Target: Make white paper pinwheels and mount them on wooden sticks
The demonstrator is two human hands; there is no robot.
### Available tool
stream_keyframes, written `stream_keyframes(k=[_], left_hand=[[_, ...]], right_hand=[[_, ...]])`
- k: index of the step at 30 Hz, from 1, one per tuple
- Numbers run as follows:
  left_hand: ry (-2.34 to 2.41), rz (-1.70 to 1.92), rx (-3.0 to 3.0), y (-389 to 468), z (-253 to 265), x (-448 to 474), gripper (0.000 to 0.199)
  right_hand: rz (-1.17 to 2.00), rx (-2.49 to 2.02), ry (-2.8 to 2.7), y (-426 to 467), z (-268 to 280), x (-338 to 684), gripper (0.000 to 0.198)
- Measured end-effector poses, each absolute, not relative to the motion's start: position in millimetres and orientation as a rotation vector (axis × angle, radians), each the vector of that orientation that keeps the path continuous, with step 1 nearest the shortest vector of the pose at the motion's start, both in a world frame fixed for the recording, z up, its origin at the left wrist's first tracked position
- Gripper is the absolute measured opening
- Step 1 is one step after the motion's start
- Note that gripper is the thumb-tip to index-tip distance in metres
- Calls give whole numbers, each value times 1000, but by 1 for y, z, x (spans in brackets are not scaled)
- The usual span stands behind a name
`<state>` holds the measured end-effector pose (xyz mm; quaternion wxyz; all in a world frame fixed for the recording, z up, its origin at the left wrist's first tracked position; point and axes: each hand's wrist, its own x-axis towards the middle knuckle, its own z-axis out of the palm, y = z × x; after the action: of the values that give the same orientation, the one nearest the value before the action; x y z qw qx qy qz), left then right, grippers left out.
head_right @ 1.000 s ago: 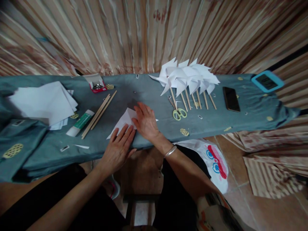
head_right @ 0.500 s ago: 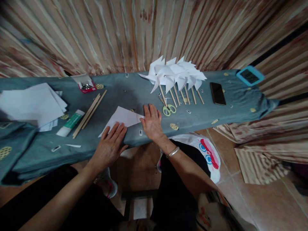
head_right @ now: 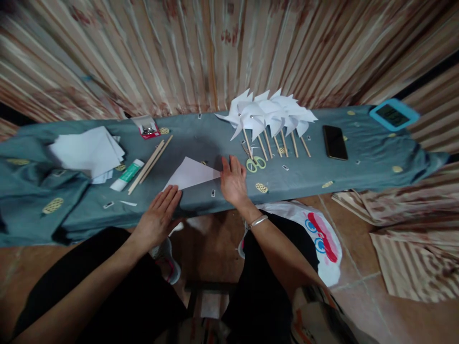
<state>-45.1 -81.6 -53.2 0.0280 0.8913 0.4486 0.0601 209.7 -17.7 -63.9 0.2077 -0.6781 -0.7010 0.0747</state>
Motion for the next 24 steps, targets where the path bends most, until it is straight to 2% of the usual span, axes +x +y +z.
stream_keyframes(k=[12,20,24], left_hand=[[1500,159,2699,-106,-45,-60,64],[1449,295,2706,-108,-52,-66,73],[1447,316,2719,-106,-51,-65,70]], right_hand=[[165,-1867,-1942,-17,-67,206,51],[115,-1886,-1929,-16,-66,206,51],[98,-1849,-1903,-17,-68,208,52]])
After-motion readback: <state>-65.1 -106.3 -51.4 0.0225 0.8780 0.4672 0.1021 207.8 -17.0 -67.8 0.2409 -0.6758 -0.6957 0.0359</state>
